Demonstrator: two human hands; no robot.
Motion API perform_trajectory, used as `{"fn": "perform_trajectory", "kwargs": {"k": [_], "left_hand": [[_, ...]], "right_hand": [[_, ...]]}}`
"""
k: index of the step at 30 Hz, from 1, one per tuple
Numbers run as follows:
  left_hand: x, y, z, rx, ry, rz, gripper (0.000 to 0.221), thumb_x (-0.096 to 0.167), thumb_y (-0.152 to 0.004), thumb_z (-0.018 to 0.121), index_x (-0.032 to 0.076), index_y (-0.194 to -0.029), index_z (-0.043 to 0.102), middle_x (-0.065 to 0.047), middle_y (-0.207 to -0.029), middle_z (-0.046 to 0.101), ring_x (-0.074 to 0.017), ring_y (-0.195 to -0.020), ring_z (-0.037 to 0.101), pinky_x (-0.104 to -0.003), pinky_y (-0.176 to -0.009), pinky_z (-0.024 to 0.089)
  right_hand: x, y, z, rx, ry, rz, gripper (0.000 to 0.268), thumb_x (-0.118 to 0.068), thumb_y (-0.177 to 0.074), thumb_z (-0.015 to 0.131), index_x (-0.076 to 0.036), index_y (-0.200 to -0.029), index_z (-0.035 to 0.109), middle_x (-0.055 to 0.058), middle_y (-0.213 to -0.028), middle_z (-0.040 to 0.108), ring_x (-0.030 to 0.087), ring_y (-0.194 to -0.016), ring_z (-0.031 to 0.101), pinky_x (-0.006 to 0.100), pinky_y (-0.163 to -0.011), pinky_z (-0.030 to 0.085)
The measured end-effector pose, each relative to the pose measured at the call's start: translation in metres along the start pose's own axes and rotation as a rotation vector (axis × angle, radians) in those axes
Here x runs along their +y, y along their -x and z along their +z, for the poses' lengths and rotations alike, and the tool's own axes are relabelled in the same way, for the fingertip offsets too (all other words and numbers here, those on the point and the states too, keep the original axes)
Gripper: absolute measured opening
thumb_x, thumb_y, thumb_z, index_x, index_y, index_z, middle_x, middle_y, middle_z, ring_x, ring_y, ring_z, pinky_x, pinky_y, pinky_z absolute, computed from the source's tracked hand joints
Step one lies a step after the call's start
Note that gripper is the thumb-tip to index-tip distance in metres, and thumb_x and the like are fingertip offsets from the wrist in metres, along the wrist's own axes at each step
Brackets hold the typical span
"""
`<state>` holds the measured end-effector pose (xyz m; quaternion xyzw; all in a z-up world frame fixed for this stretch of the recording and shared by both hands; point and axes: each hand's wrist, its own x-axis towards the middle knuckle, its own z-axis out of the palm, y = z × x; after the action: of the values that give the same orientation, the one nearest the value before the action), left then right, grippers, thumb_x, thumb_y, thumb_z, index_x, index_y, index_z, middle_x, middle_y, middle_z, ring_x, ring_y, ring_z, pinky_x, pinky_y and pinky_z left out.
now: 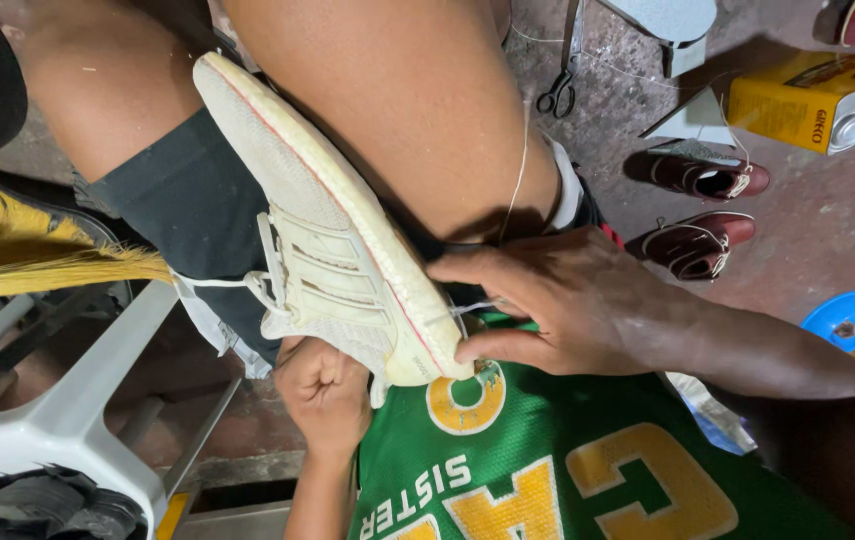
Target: The person stitches the sole of a white sneaker using a large needle and thread, pulling the thread through the shoe's side and sole while holding it on their lap.
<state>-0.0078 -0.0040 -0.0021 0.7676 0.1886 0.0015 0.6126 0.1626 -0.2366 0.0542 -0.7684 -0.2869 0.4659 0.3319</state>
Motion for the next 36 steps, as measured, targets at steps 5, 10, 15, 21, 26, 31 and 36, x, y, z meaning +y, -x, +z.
{"fn": "perform_trajectory", "kwargs": {"k": [5,10,15,21,26,31,36], "left_hand": [[-0.007,0.013,0.009,0.183,0.773,-0.302,0.026,-0.019,-0.089,0.072,0.006,-0.087,0.063,0.000,-0.082,0.067,-0.0066,-0.079,0.060,-0.021,-0.077,0.046],[0.017,-0.011,-0.002,-0.170,0.176,-0.230,0.022,0.001,-0.096,0.062,-0.003,-0.117,0.066,-0.010,-0.114,0.073,-0.0159,-0.105,0.067,-0.030,-0.094,0.052],[0.020,-0.027,-0.009,-0.326,0.005,-0.036,0.016,0.009,-0.099,0.062,0.000,-0.110,0.070,-0.010,-0.110,0.076,-0.0195,-0.103,0.073,-0.034,-0.093,0.054],[0.015,-0.023,-0.008,-0.315,0.030,-0.139,0.015,0.009,-0.094,0.069,-0.001,-0.105,0.073,-0.009,-0.104,0.078,-0.0170,-0.095,0.073,-0.032,-0.088,0.057],[0.009,-0.015,-0.012,-0.303,0.191,-0.225,0.016,0.001,-0.091,0.072,-0.002,-0.106,0.075,-0.007,-0.104,0.078,-0.0124,-0.096,0.070,-0.028,-0.088,0.057],[0.003,-0.013,-0.016,-0.307,0.141,-0.152,0.017,0.000,-0.087,0.075,-0.001,-0.105,0.075,-0.006,-0.104,0.078,-0.0121,-0.096,0.072,-0.028,-0.089,0.057],[-0.003,-0.015,-0.023,-0.369,0.181,-0.218,0.017,-0.002,-0.087,0.074,-0.001,-0.104,0.077,-0.006,-0.102,0.079,-0.0125,-0.093,0.072,-0.028,-0.085,0.058]], "right_hand": [[0.010,0.010,-0.010,0.147,0.112,-0.168,0.018,-0.032,-0.095,0.069,-0.015,-0.101,0.072,0.002,-0.092,0.078,0.019,-0.085,0.076,0.039,-0.074,0.060],[0.023,0.013,-0.027,0.268,-0.156,-0.236,0.017,-0.020,-0.100,0.061,-0.008,-0.088,0.062,0.004,-0.090,0.069,0.013,-0.075,0.068,0.030,-0.068,0.058],[0.022,0.012,-0.015,0.377,-0.918,-0.330,0.019,-0.015,-0.108,0.049,-0.003,-0.094,0.054,0.014,-0.105,0.070,0.012,-0.069,0.056,0.030,-0.071,0.050],[0.020,-0.006,-0.004,0.190,-1.174,-0.455,0.021,-0.017,-0.109,0.047,-0.007,-0.092,0.051,0.000,-0.078,0.059,0.012,-0.066,0.063,0.029,-0.065,0.052],[0.008,-0.008,-0.001,0.076,-0.993,-0.236,0.019,-0.012,-0.109,0.050,-0.007,-0.090,0.047,-0.001,-0.077,0.047,0.007,-0.065,0.045,0.026,-0.059,0.041],[0.011,-0.021,0.011,0.158,-0.780,-0.218,0.028,-0.010,-0.110,0.055,-0.008,-0.086,0.040,-0.004,-0.075,0.038,0.005,-0.067,0.036,0.025,-0.061,0.035],[0.013,-0.016,0.013,0.169,-1.142,-0.089,0.021,-0.011,-0.111,0.047,-0.007,-0.090,0.046,-0.003,-0.072,0.042,0.005,-0.060,0.037,0.023,-0.055,0.034]]}}
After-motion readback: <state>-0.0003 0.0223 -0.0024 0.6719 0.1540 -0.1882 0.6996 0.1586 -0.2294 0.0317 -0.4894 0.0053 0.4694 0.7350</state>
